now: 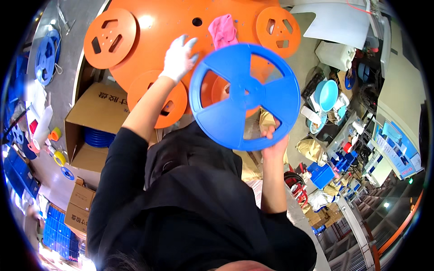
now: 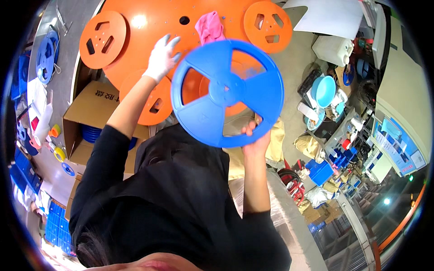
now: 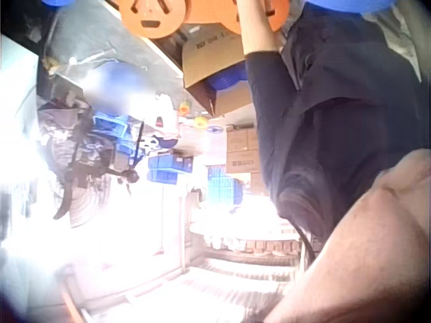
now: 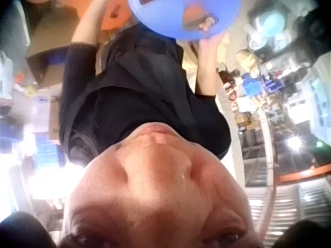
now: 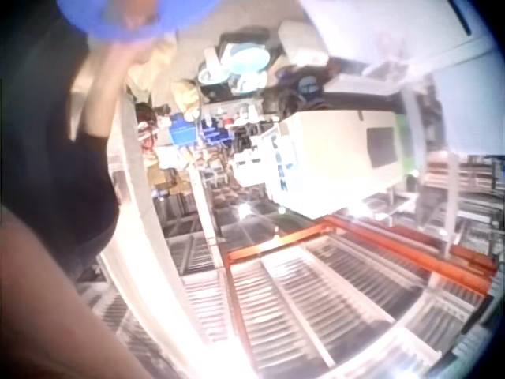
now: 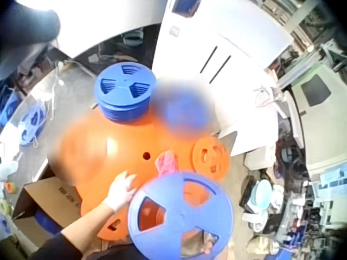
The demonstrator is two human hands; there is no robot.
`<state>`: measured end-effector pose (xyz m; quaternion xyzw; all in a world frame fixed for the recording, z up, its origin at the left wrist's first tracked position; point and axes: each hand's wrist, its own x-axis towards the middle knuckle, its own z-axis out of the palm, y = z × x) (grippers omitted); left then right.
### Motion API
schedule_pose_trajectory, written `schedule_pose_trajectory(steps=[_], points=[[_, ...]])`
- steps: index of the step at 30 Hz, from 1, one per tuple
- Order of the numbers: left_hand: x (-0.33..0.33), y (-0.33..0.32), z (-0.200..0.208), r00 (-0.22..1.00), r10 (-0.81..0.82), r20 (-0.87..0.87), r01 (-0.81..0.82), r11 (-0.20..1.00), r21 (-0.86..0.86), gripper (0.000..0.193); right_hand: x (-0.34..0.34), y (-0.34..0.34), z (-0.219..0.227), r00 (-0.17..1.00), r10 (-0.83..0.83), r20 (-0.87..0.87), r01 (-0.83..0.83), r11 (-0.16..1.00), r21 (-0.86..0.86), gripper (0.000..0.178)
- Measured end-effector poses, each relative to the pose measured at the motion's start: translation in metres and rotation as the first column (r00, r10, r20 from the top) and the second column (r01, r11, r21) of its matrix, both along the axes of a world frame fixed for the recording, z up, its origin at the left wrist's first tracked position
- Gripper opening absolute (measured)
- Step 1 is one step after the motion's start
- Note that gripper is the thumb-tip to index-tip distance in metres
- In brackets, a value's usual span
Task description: The person wipes blue and orange plastic reels with a pink cloth, then cleans the interior of a white machine hopper and its surrounding surfaces. The person repeatedly opens and closes the hopper door, wipes the interior, and handles the reels one at a time.
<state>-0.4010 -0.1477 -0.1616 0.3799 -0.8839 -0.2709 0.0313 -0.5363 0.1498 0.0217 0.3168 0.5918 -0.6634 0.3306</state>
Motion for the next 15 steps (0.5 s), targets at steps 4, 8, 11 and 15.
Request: schedule_pose_trajectory(steps=[4,8,11,15], points=[[-0.1,-0.002,-0.025,0.955,-0.213,0.205,0.228,0.972,-0.055,0.082,-0.009,0.061,-0.018,0.996,-0.04,0.076,0.05,0.989,-0.14,0.037],[-0.156,-0.008,-0.064,0.838,-0.385,0.386,0.419,0.908,-0.005,0.073,-0.015,0.075,-0.026,0.994,-0.058,0.097,0.084,0.955,-0.283,0.04],[-0.165,-0.031,-0.099,0.951,-0.197,0.238,0.13,0.954,0.27,0.03,-0.03,0.051,-0.023,0.995,-0.045,0.085,0.062,0.974,-0.218,0.04],[-0.099,-0.032,-0.018,0.701,0.455,-0.55,0.248,0.568,0.785,0.046,-0.035,0.036,-0.026,0.996,0.036,0.076,-0.013,0.958,-0.287,0.045]])
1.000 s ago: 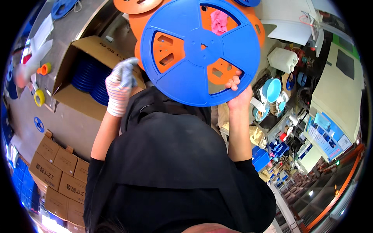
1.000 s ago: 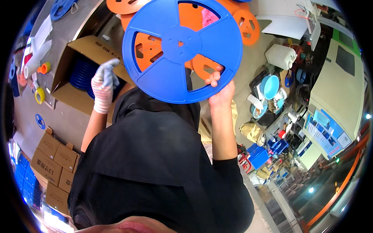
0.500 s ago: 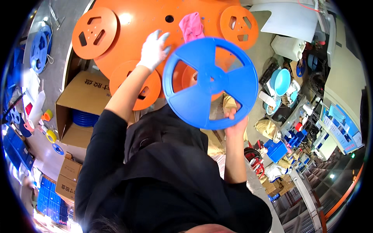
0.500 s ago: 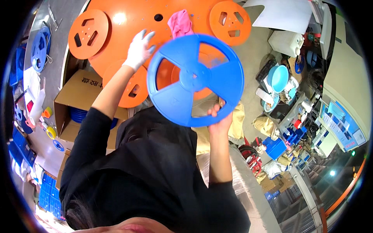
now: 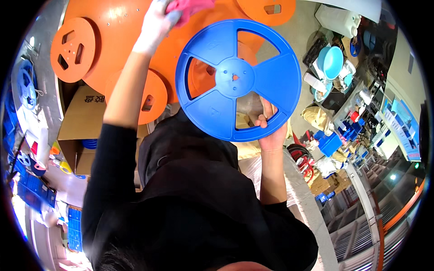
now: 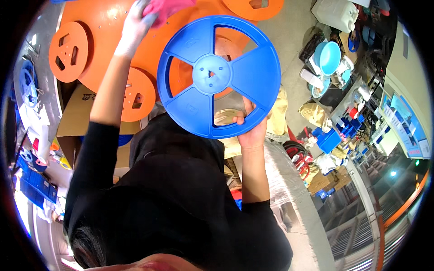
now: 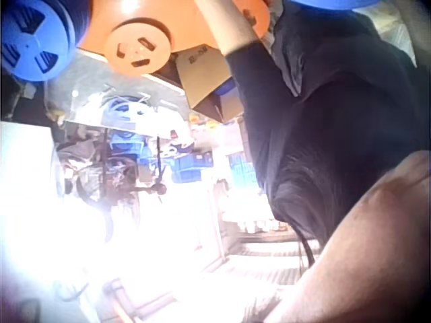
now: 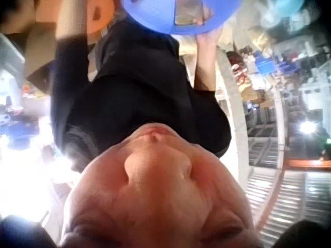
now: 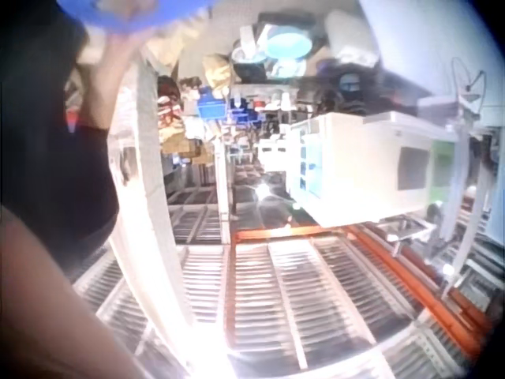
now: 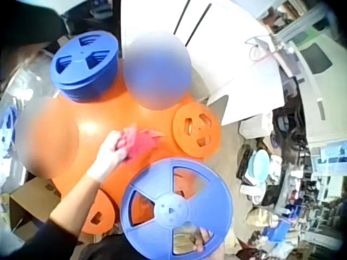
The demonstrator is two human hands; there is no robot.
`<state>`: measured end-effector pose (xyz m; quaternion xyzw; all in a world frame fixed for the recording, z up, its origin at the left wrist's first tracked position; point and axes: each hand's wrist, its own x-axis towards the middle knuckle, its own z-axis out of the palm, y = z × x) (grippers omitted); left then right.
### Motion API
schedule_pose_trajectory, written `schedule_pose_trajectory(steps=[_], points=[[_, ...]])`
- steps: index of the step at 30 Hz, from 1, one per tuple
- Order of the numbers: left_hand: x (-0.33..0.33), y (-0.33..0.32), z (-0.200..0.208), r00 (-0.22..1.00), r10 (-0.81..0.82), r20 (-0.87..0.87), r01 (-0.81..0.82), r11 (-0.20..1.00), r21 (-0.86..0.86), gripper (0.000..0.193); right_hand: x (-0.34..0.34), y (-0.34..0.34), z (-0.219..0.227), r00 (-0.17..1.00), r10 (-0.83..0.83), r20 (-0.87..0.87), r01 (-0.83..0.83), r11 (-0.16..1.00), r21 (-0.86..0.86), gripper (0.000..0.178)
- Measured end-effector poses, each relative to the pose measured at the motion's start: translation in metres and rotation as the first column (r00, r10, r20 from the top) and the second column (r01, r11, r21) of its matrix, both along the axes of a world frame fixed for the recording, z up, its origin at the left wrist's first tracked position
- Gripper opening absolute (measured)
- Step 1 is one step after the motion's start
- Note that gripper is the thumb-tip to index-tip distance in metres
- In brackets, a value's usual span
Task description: The person wipes blue and orange plastic reels with a pink cloth, then cleans the interior of a white machine hopper and its surrounding surfaces. The person repeatedly opens and closes the hopper door, wipes the interior, and handles the reels one at a time.
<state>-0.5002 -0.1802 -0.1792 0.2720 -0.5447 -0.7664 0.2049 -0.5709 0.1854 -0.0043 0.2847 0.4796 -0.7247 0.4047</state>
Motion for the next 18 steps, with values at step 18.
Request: schedule_pose_trajectory(steps=[18], points=[[0.218,0.189,0.199,0.973,-0.153,0.171,0.229,0.611,-0.758,0.043,0.128,-0.021,0.038,0.913,0.316,0.258,-0.199,0.897,-0.396,0.046]])
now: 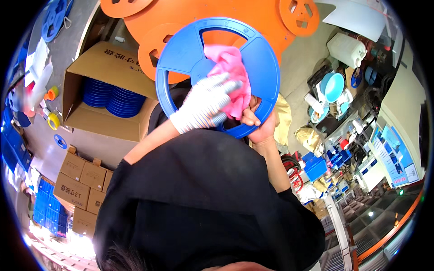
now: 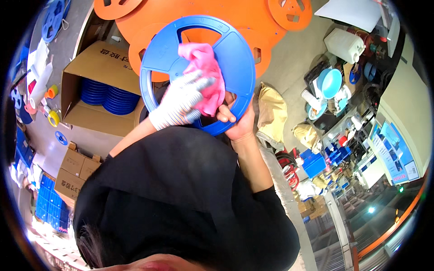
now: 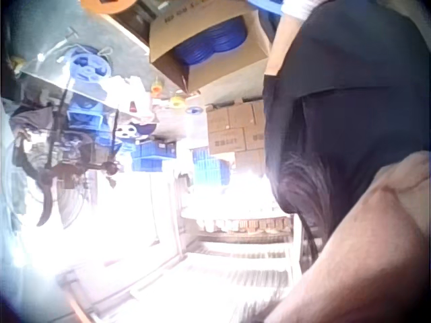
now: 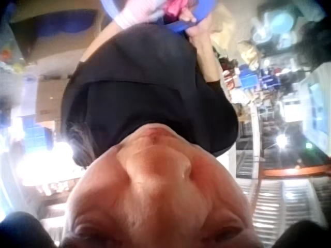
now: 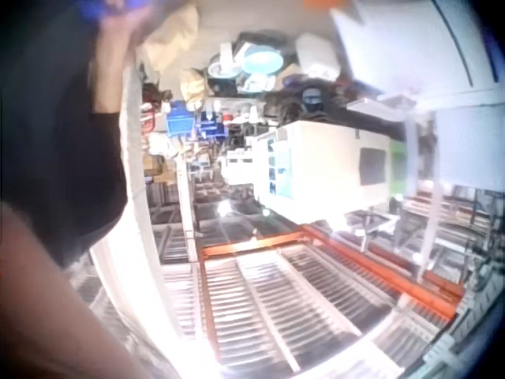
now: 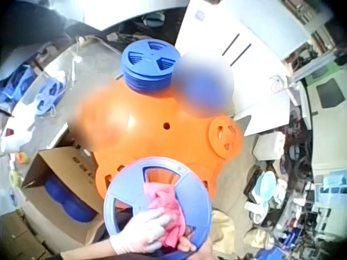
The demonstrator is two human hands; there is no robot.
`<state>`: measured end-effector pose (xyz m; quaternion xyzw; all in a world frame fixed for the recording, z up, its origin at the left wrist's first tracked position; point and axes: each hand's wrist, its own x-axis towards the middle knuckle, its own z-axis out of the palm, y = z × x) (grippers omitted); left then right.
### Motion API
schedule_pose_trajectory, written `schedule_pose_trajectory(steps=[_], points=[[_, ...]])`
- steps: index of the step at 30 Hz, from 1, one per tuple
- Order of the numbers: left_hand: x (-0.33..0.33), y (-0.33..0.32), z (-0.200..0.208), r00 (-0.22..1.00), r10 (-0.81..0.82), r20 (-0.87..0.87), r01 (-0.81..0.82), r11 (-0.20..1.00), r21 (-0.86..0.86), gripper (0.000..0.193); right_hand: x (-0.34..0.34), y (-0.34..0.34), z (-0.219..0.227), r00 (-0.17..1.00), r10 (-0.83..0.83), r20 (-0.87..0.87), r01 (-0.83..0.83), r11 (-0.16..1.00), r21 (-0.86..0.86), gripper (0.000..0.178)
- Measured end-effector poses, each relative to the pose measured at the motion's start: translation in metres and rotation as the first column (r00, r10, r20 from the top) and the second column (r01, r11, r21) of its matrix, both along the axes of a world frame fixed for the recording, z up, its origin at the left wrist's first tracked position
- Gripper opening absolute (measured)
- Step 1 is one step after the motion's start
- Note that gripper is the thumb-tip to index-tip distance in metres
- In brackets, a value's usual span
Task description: The person wipes blue and orange plastic reels with a pink cloth, then cleans the interior of a white machine hopper and its surrounding surfaces. The person repeatedly opens and closes the hopper door, wipes the interior, and handles the reels one at a time.
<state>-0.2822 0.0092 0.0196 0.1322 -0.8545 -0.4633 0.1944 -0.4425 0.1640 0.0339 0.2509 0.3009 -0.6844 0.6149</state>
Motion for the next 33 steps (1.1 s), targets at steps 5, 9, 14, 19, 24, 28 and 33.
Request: schedule_pose_trajectory(steps=[5,9,14,19,24,28,33], points=[[0.043,-0.027,0.009,0.959,0.284,0.018,-0.284,0.952,0.117,0.024,0.029,-0.01,0.034,0.999,0.031,0.01,-0.03,0.994,-0.102,0.049],[0.058,0.011,0.029,0.958,0.211,-0.194,-0.226,0.972,-0.059,0.031,0.059,-0.009,0.047,0.999,0.032,-0.021,-0.034,0.991,-0.128,0.047],[0.097,0.003,0.019,0.941,0.338,-0.03,-0.338,0.925,-0.174,0.028,0.078,-0.007,0.069,0.987,0.027,-0.161,-0.056,0.983,-0.174,0.048],[0.116,-0.013,0.008,0.877,0.463,0.128,-0.423,0.87,-0.254,0.016,0.094,-0.004,0.088,0.959,0.057,-0.276,-0.093,0.989,-0.118,0.052],[0.207,-0.059,-0.023,0.564,0.825,0.024,-0.825,0.563,0.042,0.012,0.084,-0.004,0.106,0.91,0.016,-0.415,-0.126,0.963,-0.239,0.054],[0.231,-0.045,0.003,0.438,0.897,0.059,-0.736,0.321,0.596,0.014,0.085,-0.021,0.122,0.93,0.014,-0.367,-0.204,0.849,-0.487,0.056],[0.189,-0.021,0.072,0.796,0.605,-0.022,-0.499,0.675,0.543,0.092,0.135,-0.06,0.152,0.839,-0.008,-0.543,-0.234,0.897,-0.374,0.07]])
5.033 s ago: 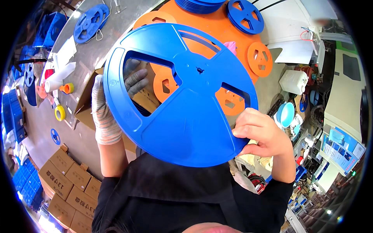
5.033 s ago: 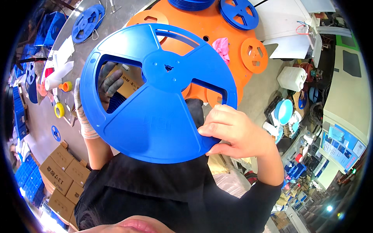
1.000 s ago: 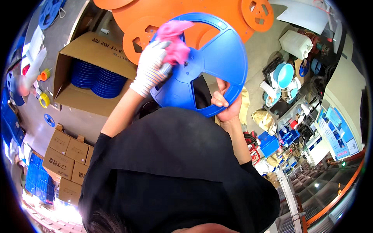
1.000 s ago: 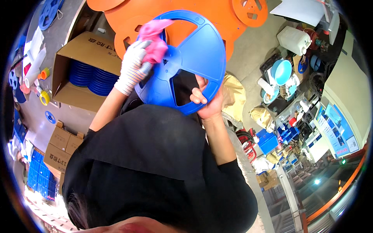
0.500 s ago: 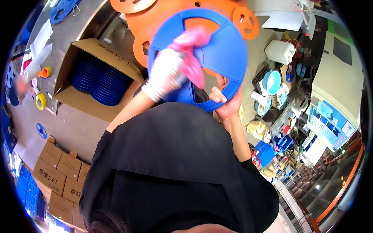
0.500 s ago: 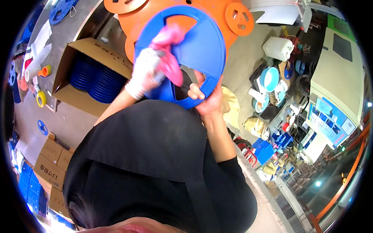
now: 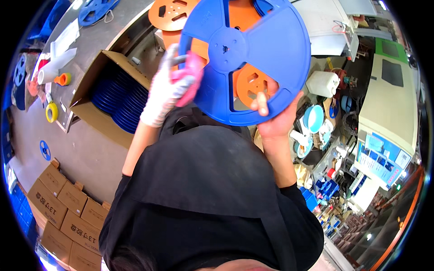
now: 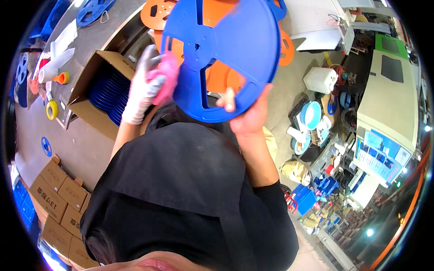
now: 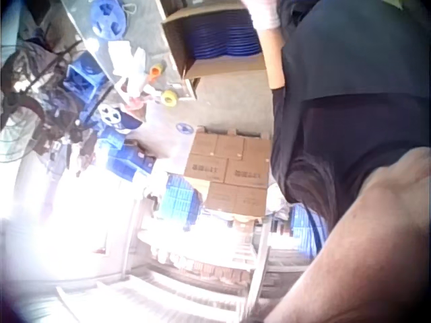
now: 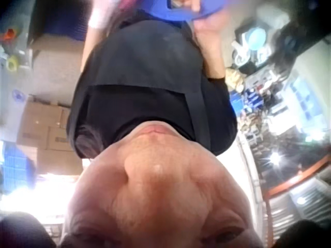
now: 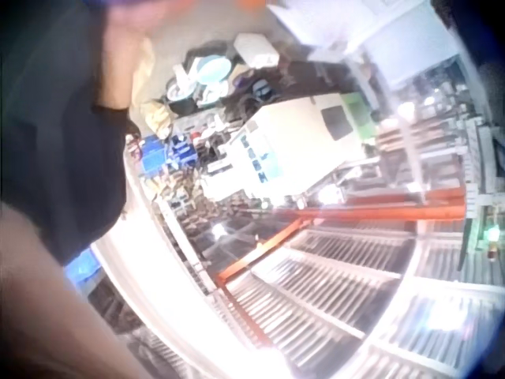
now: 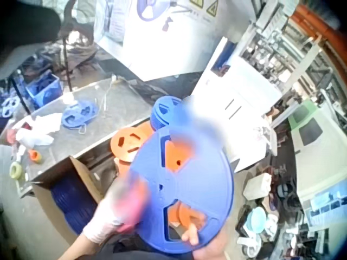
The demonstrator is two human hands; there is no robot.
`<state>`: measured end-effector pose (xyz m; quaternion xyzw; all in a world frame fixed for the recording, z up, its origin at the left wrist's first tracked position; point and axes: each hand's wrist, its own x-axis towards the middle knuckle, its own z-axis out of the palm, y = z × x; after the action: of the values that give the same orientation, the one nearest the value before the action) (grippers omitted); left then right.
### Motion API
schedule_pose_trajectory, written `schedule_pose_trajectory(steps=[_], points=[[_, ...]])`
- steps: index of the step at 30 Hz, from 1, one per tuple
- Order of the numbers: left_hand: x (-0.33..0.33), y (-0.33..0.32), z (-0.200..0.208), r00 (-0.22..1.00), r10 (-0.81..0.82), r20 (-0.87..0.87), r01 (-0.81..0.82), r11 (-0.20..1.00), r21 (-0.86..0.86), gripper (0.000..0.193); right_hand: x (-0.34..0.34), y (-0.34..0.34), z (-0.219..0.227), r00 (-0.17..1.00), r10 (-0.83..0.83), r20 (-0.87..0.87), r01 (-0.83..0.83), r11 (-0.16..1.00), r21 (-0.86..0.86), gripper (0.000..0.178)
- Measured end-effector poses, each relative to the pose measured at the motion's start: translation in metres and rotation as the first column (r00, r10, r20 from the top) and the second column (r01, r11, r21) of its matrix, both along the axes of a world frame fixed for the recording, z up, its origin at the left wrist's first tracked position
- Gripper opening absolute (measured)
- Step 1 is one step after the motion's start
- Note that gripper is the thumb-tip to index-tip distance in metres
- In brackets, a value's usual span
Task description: The person wipes blue and orange plastic reels with a pink cloth, then cleans the interior of a white machine hopper and its surrounding surfaces. The person repeatedly opens and closes the hopper door, wipes the interior, and handles the reels one at a time.
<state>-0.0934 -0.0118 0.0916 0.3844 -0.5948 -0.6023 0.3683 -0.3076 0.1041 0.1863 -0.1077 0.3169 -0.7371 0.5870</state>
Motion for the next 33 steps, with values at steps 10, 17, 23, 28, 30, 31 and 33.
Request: schedule_pose_trajectory(steps=[10,17,23,28,30,31,33], points=[[-0.032,0.011,-0.012,0.589,0.174,-0.789,0.491,0.698,0.521,0.076,0.076,-0.028,0.029,0.032,0.063,-0.997,-0.617,0.787,0.03,0.067],[-0.013,0.015,0.01,0.583,0.036,-0.812,0.476,0.794,0.377,0.068,0.023,-0.029,0.026,-0.156,-0.117,-0.981,-0.228,0.97,-0.079,0.035],[0.006,0.016,-0.001,0.777,-0.04,-0.629,0.399,0.803,0.442,0.052,0.027,-0.067,0.032,-0.363,-0.122,-0.924,-0.386,0.922,0.03,0.037],[0.01,0.019,0.005,0.837,-0.061,-0.543,0.347,0.827,0.442,0.053,0.019,-0.086,0.04,-0.562,-0.297,-0.772,-0.515,0.856,0.046,0.036],[0.011,0.022,0.009,0.858,-0.084,-0.507,0.343,0.828,0.443,0.055,0.017,-0.089,0.039,-0.594,-0.325,-0.736,-0.543,0.837,0.068,0.036],[0.012,0.023,0.012,0.869,-0.097,-0.485,0.34,0.829,0.443,0.056,0.017,-0.089,0.039,-0.609,-0.339,-0.717,-0.555,0.828,0.08,0.036],[0.012,0.027,0.016,0.898,-0.124,-0.422,0.324,0.835,0.444,0.059,0.018,-0.088,0.04,-0.562,-0.274,-0.78,-0.561,0.82,0.117,0.033]])
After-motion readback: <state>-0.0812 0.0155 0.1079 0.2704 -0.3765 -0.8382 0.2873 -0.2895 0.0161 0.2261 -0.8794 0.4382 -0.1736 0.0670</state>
